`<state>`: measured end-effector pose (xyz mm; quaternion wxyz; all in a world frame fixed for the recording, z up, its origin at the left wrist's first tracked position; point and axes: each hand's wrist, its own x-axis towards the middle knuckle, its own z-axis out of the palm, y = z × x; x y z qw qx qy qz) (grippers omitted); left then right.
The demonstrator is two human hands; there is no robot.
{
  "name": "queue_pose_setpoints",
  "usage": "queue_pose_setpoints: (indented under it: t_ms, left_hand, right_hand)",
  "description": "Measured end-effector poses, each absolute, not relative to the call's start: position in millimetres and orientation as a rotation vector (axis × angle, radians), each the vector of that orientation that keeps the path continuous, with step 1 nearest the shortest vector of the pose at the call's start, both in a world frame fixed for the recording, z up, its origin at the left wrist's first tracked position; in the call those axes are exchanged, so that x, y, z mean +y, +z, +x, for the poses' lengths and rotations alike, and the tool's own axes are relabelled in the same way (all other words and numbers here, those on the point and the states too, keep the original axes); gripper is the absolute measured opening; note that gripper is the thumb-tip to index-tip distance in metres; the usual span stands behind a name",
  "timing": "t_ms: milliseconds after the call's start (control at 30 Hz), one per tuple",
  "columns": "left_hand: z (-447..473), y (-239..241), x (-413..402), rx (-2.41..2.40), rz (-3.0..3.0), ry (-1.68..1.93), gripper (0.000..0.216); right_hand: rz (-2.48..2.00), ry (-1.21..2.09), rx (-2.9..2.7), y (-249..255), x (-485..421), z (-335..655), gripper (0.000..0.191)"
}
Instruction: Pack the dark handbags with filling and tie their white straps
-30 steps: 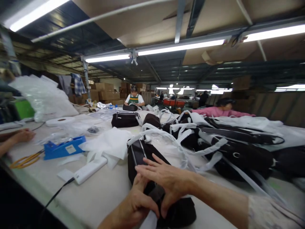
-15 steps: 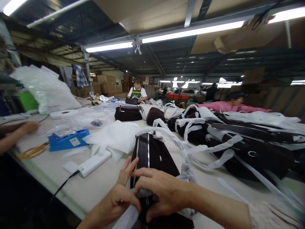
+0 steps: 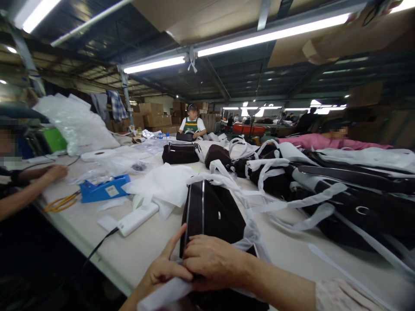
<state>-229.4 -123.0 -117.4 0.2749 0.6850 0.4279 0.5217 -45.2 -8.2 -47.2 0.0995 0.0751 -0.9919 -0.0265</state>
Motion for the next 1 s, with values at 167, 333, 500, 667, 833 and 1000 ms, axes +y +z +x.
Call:
queue_pose_setpoints:
  t_ms: [167,333,500,667,833,1000]
  left_hand:
    - [-228,-139,-151,1.592,1.649,1.682,0.051]
    - [-203,-120,-158,1.636,1.218,1.755,0.047]
    - [-182,-107,-151,1.610,1.058,1.765,0.036]
    - [-185,-117,-153,1.436,0.970,1.840,0.051]
    - [-202,-115,-156,1.346,1.047,1.737,0.059]
    - [-209,-114,-141,1.508,1.145,1.683,0.033]
  right_hand:
    - [0.102,-0.112,-2.936,-48,-6,-50,0.029]
    - [0.013,-0.096,-3.010,-43,-20,-57,0.027]
    - [-0.090,-0.044,-3.047,-38,-27,-61,0.026]
    - [-0.105,0.055,-2.978,-45,-12,-61,0.027]
    - [-0.084,0.191,-2.954,-48,-6,-62,0.032]
    - [-0.087,0.144,-2.997,-41,-7,-63,0.034]
